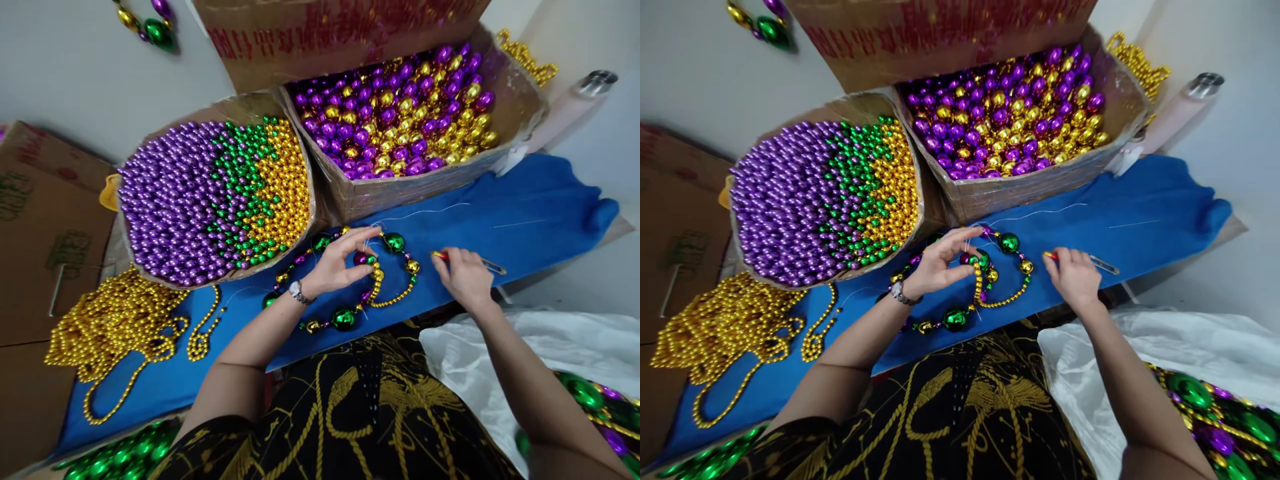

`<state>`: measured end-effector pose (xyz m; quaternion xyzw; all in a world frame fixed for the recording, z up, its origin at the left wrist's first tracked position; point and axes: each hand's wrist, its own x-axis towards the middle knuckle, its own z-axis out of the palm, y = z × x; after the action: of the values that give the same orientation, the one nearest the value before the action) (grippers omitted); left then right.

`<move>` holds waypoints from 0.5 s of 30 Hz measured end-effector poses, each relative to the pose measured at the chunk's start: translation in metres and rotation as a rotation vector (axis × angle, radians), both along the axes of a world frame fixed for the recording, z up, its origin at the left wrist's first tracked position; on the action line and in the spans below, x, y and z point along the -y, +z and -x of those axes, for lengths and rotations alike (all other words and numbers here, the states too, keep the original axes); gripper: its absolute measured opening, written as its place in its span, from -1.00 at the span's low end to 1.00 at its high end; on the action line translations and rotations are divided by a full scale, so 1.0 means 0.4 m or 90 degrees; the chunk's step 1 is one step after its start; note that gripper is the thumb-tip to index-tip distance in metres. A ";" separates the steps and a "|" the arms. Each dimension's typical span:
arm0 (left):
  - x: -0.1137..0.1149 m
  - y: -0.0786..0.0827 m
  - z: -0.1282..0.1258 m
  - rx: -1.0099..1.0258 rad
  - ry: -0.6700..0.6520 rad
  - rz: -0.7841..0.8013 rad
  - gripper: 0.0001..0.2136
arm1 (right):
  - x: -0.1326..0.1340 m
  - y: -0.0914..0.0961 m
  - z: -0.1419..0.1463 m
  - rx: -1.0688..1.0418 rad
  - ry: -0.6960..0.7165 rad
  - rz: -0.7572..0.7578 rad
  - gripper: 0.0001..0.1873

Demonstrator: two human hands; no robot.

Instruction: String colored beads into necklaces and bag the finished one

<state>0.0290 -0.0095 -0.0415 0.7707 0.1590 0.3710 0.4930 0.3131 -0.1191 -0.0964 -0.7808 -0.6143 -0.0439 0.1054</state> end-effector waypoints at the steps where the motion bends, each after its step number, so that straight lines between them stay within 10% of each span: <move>1: 0.000 0.016 -0.005 0.020 0.016 -0.005 -0.40 | 0.009 -0.011 -0.025 0.018 -0.021 0.000 -0.52; 4: 0.004 0.083 -0.028 0.072 0.060 -0.019 -0.40 | 0.025 0.002 -0.035 -0.031 0.022 -0.057 -0.55; 10: 0.029 0.253 -0.067 0.034 0.167 -0.059 -0.35 | 0.010 0.138 0.150 -0.401 0.393 -0.091 -0.48; 15: 0.034 0.401 -0.044 0.065 0.287 -0.202 -0.38 | 0.015 0.345 0.182 -0.589 0.334 -0.188 -0.59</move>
<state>0.0464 -0.0231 0.1191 0.7640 0.2413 0.5296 0.2786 0.2401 -0.1250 0.0417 -0.5161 -0.6651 0.2458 0.4805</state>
